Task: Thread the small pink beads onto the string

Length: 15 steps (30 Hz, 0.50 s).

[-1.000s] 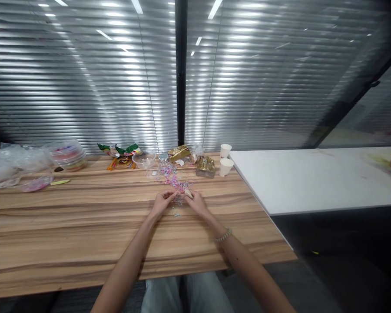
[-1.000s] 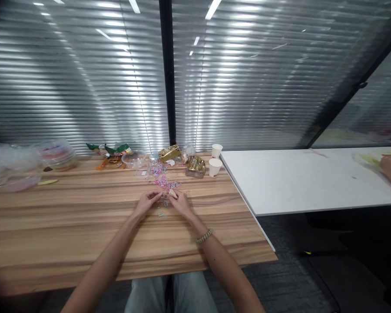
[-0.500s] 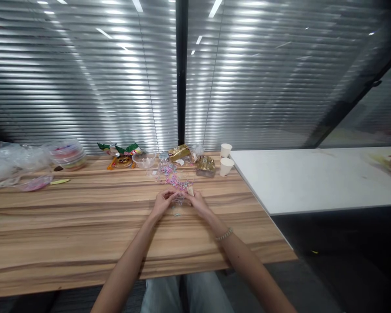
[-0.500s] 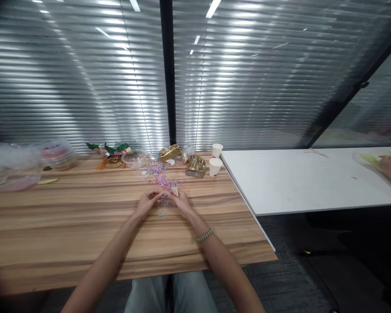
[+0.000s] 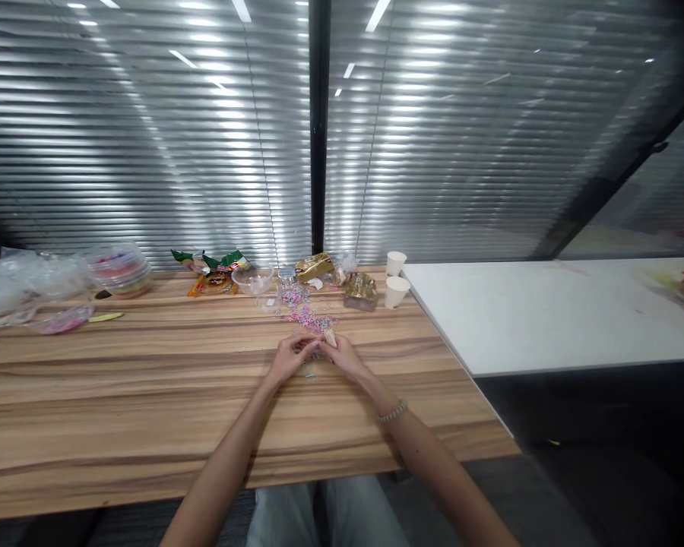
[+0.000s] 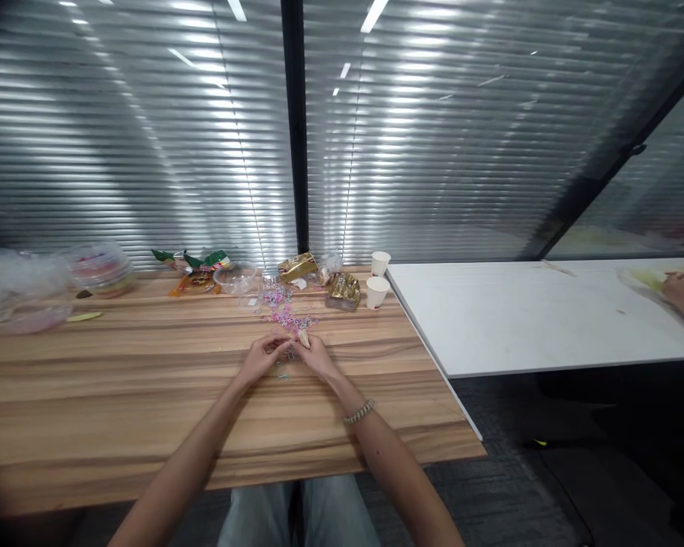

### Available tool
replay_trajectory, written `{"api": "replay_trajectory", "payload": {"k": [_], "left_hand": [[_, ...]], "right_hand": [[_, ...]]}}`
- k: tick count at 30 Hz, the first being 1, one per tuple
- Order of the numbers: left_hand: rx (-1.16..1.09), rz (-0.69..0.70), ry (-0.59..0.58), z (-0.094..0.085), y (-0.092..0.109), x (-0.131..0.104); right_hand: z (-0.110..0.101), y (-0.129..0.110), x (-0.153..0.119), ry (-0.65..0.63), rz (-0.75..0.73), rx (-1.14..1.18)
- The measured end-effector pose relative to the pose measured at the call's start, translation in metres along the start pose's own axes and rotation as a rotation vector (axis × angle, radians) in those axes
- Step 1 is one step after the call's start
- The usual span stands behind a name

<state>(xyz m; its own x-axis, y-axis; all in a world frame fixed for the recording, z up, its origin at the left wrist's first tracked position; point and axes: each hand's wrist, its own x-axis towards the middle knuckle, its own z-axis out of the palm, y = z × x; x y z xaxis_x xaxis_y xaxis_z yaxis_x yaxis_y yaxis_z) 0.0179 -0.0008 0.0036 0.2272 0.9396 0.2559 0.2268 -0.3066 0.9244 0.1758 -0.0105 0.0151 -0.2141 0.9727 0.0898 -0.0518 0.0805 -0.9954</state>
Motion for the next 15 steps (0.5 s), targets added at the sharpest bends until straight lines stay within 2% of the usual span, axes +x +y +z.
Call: {"api": "replay_trajectory", "payload": {"k": [3,7,11,15], "left_hand": [[0.014,-0.015,-0.047,0.000,0.000,-0.001],[0.006,-0.052,-0.030,-0.001,-0.003,0.001],[-0.042,-0.080,-0.061,-0.003,-0.005,0.003],[-0.089,-0.103,-0.038,-0.004,-0.001,0.003]], "right_hand": [[0.000,0.002,0.001,-0.019,-0.043,-0.032],[-0.002,0.008,0.003,-0.005,-0.060,-0.079],[-0.004,0.010,0.004,0.030,-0.070,-0.107],[-0.005,0.013,0.006,0.007,-0.052,-0.094]]}}
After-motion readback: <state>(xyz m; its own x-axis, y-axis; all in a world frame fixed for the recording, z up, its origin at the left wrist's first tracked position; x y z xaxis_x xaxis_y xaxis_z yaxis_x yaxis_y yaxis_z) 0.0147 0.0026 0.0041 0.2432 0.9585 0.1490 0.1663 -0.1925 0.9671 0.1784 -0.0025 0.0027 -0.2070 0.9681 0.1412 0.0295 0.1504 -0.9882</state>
